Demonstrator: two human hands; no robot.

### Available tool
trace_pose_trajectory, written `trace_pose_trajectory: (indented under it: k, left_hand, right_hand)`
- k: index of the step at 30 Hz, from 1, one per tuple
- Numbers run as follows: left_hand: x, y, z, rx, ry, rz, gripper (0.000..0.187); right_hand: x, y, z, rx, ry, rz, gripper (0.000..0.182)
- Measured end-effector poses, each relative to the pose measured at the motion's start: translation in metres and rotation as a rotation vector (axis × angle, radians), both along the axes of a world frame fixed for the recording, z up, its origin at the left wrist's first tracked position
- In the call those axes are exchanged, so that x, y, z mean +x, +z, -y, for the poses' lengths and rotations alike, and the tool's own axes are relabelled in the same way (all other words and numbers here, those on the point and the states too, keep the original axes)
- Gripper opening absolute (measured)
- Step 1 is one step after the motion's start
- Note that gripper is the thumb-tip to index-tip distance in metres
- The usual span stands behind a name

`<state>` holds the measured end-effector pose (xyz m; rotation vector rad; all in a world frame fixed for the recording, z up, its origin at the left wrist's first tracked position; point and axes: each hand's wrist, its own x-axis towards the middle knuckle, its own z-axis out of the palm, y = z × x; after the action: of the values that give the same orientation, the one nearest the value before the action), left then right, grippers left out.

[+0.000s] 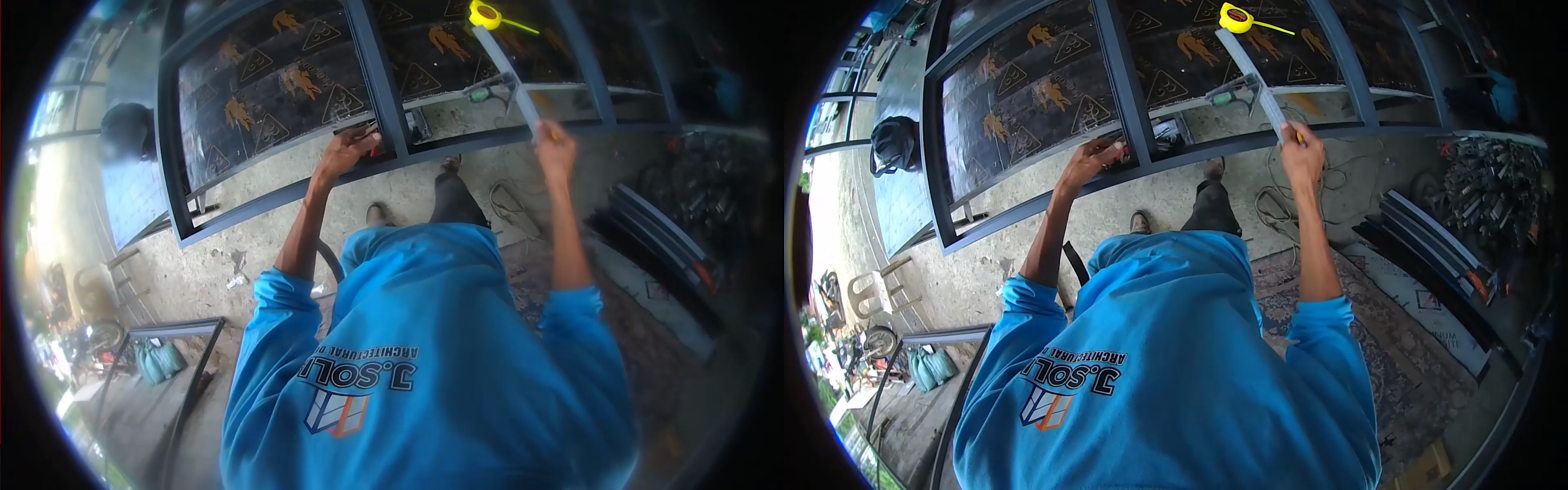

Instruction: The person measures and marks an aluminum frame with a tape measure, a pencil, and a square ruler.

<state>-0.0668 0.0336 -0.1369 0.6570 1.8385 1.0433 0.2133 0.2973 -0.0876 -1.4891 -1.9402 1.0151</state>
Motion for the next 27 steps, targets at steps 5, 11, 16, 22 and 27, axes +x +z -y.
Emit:
trace_pose_trajectory:
  k: [5, 11, 16, 22, 27]
  left_hand:
    - [0.009, 0.018, -0.040, -0.207, -0.123, 0.080, 0.081]
    - [0.015, 0.014, -0.050, -0.385, 0.057, 0.204, 0.088]
    - [0.022, 0.015, -0.058, -0.353, 0.036, 0.209, 0.065]
    - [0.016, -0.008, -0.040, -0.320, 0.055, 0.139, 0.053]
    - [0.013, -0.021, -0.043, -0.675, 0.076, -0.567, 0.037]
  right_hand:
    - [-0.094, -0.057, -0.082, 0.085, 0.213, -0.050, 0.026]
    - [-0.140, -0.075, -0.098, 0.285, 0.433, -0.119, 0.042]
    - [-0.108, -0.046, -0.123, 0.222, 0.641, -0.104, 0.045]
    - [-0.056, -0.025, -0.144, 0.249, 0.623, -0.074, 0.023]
    - [-0.026, -0.010, -0.151, -0.257, 0.313, -0.256, 0.026]
